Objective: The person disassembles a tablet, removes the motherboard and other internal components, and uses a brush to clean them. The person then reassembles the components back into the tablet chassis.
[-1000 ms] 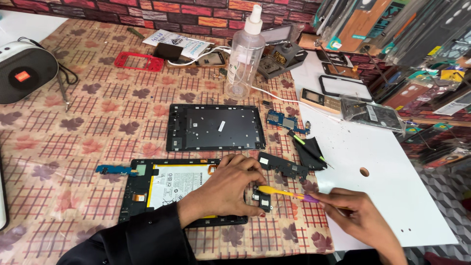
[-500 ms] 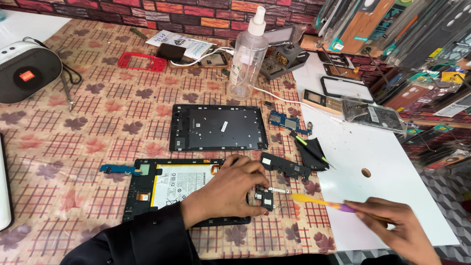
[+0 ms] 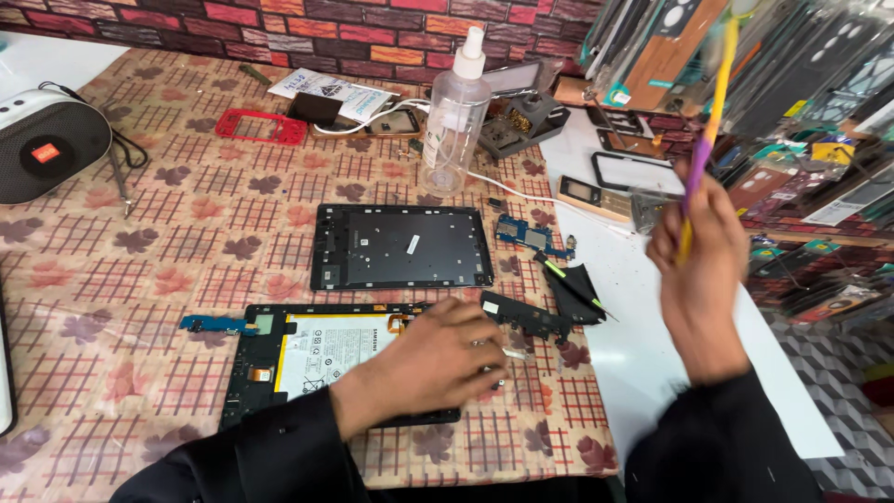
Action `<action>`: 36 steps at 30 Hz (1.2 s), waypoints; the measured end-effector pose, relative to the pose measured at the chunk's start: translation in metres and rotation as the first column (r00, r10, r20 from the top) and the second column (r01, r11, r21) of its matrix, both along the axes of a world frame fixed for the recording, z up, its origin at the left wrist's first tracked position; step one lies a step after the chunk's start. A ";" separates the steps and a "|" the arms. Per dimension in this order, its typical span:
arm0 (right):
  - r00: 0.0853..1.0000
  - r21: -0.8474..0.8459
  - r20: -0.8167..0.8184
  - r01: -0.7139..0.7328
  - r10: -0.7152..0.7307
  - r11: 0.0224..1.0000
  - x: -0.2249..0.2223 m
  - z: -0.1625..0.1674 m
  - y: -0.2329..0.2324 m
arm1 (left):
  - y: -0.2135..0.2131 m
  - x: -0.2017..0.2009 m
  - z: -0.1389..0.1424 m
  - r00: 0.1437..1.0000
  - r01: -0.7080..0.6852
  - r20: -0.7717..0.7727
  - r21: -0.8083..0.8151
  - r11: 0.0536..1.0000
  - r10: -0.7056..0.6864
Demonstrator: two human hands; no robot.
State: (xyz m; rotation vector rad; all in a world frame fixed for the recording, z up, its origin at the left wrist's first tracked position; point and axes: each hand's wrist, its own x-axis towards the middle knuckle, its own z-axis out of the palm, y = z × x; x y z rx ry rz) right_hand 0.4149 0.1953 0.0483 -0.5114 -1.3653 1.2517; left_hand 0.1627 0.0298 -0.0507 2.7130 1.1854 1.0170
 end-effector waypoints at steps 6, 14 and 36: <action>0.911 -0.153 -0.380 0.109 -0.160 0.982 -0.103 0.036 0.054 | -0.019 0.085 0.026 0.981 0.125 0.163 -0.144 0.982 -0.101; 0.812 -0.133 -0.321 0.472 -0.488 0.872 -0.131 0.055 0.049 | -0.041 0.115 0.013 0.964 0.182 0.217 -0.118 0.976 -0.154; 0.997 -0.028 -0.034 -0.077 0.076 0.997 -0.101 0.013 -0.039 | 0.017 -0.028 0.057 0.672 -0.475 0.472 -0.318 0.821 0.571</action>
